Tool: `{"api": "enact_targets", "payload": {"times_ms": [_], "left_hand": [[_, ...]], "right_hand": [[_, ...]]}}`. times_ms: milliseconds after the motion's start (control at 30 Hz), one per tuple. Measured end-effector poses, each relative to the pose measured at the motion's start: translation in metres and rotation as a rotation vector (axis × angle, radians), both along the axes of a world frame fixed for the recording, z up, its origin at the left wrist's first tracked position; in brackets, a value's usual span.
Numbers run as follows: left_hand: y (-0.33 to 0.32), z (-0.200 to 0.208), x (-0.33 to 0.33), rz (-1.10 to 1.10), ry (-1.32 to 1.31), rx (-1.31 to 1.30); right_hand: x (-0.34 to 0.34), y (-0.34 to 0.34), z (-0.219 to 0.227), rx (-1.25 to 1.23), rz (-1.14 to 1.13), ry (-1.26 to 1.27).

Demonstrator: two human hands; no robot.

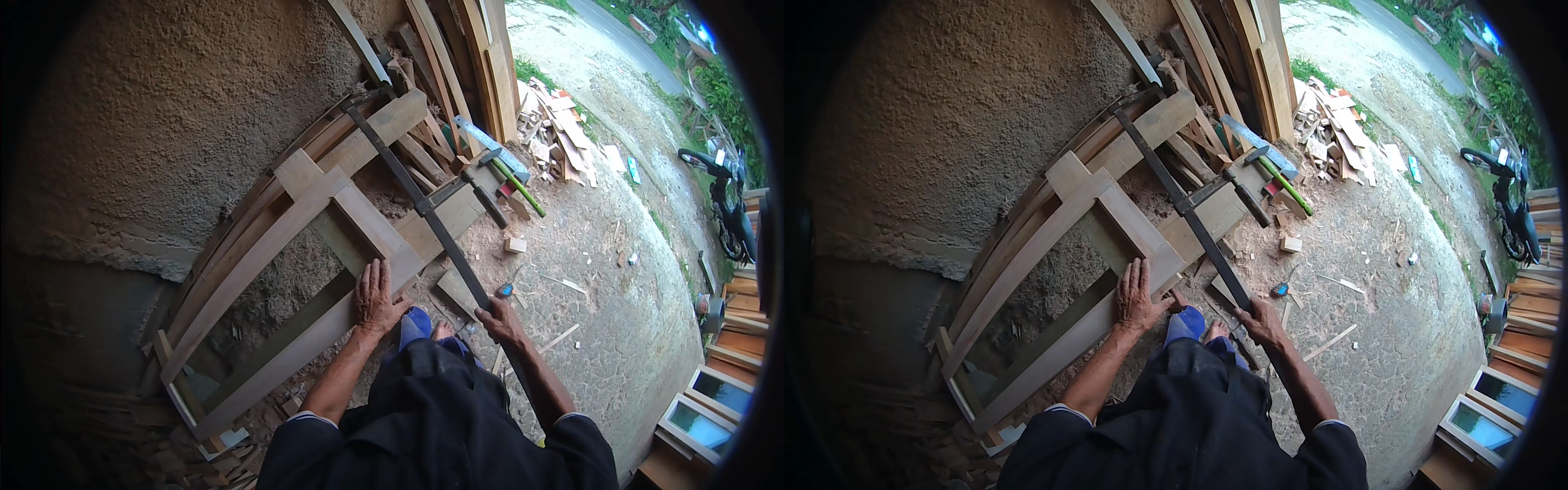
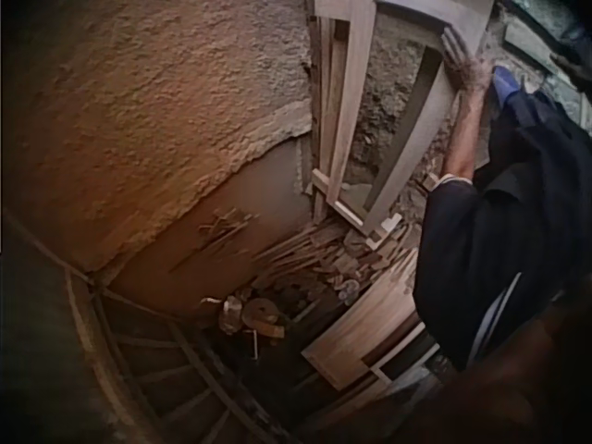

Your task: The person assembles a wooden frame by positioning planks, securing them with clamps, and hammering nails into the joints. The person repeatedly adjusts the clamps and hammers nails to join the pieces.

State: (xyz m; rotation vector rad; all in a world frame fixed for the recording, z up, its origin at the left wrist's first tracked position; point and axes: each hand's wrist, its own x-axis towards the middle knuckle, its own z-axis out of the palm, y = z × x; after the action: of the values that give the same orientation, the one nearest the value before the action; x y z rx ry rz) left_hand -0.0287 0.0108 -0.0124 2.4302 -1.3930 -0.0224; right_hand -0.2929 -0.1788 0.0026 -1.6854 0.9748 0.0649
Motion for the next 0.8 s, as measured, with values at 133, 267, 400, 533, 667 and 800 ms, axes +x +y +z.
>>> {"api": "enact_targets", "payload": {"times_ms": [133, 267, 400, 533, 667, 800], "left_hand": [[0.000, -0.011, -0.009, 0.033, -0.062, -0.044], [-0.001, -0.016, -0.014, 0.022, -0.055, -0.030], [0.005, -0.005, -0.022, -0.018, -0.064, -0.123], [0.013, 0.014, -0.037, -0.066, 0.254, -0.550], [0.000, 0.033, -0.028, 0.437, 1.755, -0.775], [-0.006, 0.046, -0.026, 0.543, 2.078, -1.014]], "right_hand": [[-0.028, 0.037, 0.010, -0.018, -0.038, -0.052], [-0.044, 0.062, 0.024, -0.084, 0.009, 0.054], [-0.069, 0.097, 0.027, -0.027, -0.013, 0.033], [-0.094, 0.130, 0.022, -0.032, 0.023, 0.094], [-0.110, 0.161, 0.023, 0.021, 0.022, 0.085], [-0.112, 0.185, 0.029, 0.010, 0.071, 0.129]]}}
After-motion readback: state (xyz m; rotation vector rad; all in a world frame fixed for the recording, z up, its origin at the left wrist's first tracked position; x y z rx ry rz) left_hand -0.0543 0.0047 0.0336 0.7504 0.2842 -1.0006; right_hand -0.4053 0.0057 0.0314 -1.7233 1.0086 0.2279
